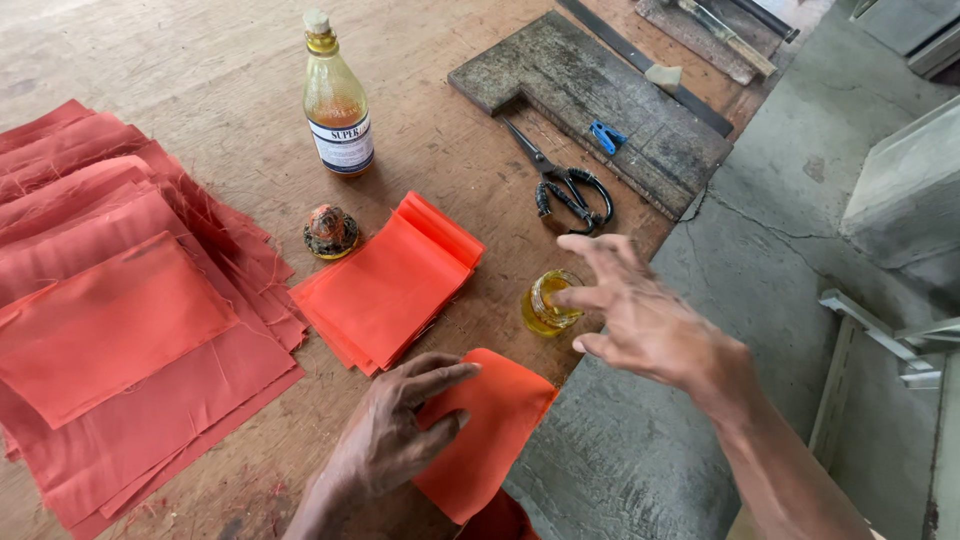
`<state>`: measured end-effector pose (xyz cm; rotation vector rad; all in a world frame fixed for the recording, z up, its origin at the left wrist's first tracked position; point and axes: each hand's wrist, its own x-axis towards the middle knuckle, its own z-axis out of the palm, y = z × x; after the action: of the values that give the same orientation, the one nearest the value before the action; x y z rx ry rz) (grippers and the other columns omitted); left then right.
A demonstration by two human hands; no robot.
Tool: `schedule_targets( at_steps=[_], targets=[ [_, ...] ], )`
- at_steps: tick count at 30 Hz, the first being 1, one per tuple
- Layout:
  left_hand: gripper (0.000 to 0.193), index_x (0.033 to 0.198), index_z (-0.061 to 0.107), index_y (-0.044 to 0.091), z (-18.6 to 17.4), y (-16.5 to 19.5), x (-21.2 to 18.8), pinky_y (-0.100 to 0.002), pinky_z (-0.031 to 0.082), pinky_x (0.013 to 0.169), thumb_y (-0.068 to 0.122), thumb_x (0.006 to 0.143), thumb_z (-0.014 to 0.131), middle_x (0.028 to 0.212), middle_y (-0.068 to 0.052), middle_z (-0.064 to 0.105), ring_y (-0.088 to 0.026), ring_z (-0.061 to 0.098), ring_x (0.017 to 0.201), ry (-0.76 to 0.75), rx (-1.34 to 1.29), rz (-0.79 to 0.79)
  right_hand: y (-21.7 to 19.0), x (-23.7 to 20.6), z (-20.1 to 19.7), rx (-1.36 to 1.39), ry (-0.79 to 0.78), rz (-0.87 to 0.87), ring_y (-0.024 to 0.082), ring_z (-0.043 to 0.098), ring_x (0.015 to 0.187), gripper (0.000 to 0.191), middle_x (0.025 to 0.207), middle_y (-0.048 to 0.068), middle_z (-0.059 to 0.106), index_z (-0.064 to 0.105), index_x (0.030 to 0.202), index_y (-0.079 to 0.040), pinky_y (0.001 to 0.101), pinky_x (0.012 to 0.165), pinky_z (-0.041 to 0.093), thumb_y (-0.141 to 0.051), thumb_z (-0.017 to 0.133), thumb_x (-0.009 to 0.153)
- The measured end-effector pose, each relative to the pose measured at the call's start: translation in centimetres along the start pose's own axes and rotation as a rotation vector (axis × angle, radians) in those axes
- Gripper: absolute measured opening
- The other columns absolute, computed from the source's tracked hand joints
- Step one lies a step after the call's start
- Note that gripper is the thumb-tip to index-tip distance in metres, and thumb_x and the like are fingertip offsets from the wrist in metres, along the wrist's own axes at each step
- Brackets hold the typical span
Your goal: The person picks up orange fabric pieces from a stack on the workbench, dips a finger into a jar of yellow adhesive, and rubs the glue along the edges of each piece. They fold and press the glued edges together and place the finished piece on a growing stack, repeating the cycle for multiple pieces.
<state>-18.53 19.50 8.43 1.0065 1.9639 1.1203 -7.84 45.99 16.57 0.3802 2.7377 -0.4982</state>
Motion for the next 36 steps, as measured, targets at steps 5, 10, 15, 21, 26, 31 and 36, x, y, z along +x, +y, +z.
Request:
schedule_targets(
  at_steps=[5, 10, 15, 21, 26, 31, 36],
  targets=[
    [0.053, 0.128, 0.070, 0.013, -0.2, -0.3, 0.4, -0.040, 0.053, 0.097, 0.014, 0.075, 0.072, 0.135, -0.010, 0.066, -0.031, 0.064, 0.121, 0.038, 0.035, 0.132, -0.4, 3.0, -0.1, -0.189, -0.145, 0.081, 0.020, 0.024, 0.142, 0.047, 0.154, -0.001, 0.026, 0.069, 0.125, -0.013, 0.0390, 0.129, 0.013, -0.014, 0.078, 0.079],
    [0.053, 0.129, 0.068, 0.011, -0.4, -0.6, 0.5, -0.041, 0.051, 0.099, 0.014, 0.076, 0.073, 0.135, -0.012, 0.066, -0.032, 0.064, 0.122, 0.036, 0.004, 0.151, 0.3, 3.7, 0.5, -0.170, -0.139, 0.021, 0.020, 0.031, 0.140, 0.039, 0.152, 0.000, 0.032, 0.070, 0.117, -0.009, 0.0362, 0.127, 0.023, -0.003, 0.072, 0.079],
    [0.053, 0.129, 0.067, 0.011, -0.4, -0.6, 0.5, -0.040, 0.052, 0.099, 0.015, 0.076, 0.074, 0.134, -0.011, 0.066, -0.030, 0.065, 0.121, 0.016, -0.004, 0.133, 2.5, 0.7, 0.4, 0.232, 0.115, -0.287, 0.026, 0.034, 0.137, 0.040, 0.148, 0.005, 0.039, 0.073, 0.112, -0.011, 0.0511, 0.122, 0.021, 0.000, 0.077, 0.073],
    [0.053, 0.129, 0.069, 0.011, 0.2, -0.5, -0.1, -0.040, 0.052, 0.100, 0.016, 0.076, 0.075, 0.135, -0.013, 0.065, -0.032, 0.064, 0.122, 0.058, 0.018, 0.175, 4.0, -1.8, 1.9, 0.101, 0.378, -0.416, 0.029, 0.037, 0.131, 0.056, 0.149, 0.008, 0.037, 0.054, 0.125, -0.022, 0.0506, 0.116, 0.034, -0.004, 0.073, 0.076],
    [0.057, 0.132, 0.066, 0.012, 0.1, -0.6, -0.6, -0.041, 0.048, 0.104, 0.020, 0.077, 0.078, 0.140, -0.011, 0.061, -0.030, 0.060, 0.128, 0.011, 0.034, 0.142, 2.0, -4.8, -0.1, -0.027, 0.576, -0.653, 0.028, 0.039, 0.134, 0.058, 0.147, 0.009, 0.041, 0.049, 0.131, -0.024, 0.0506, 0.116, 0.040, -0.001, 0.073, 0.084],
    [0.066, 0.136, 0.061, 0.012, -0.1, -0.3, -0.8, -0.039, 0.046, 0.107, 0.020, 0.073, 0.080, 0.143, -0.008, 0.057, -0.028, 0.055, 0.132, -0.054, 0.072, 0.112, -1.0, -14.0, 1.1, 0.470, 0.984, -0.272, 0.013, 0.053, 0.103, 0.055, 0.136, 0.009, 0.046, 0.050, 0.137, -0.010, 0.0289, 0.096, 0.049, -0.005, 0.078, 0.090],
    [0.067, 0.136, 0.061, 0.011, -0.3, 0.4, -0.8, -0.039, 0.046, 0.106, 0.017, 0.072, 0.081, 0.143, -0.007, 0.057, -0.027, 0.056, 0.131, -0.077, 0.119, 0.100, -1.3, -12.5, 9.9, 0.841, 0.500, -0.219, 0.019, 0.060, 0.100, 0.066, 0.119, 0.012, 0.058, 0.053, 0.140, -0.009, 0.0333, 0.087, 0.057, -0.012, 0.077, 0.079]
  ],
)
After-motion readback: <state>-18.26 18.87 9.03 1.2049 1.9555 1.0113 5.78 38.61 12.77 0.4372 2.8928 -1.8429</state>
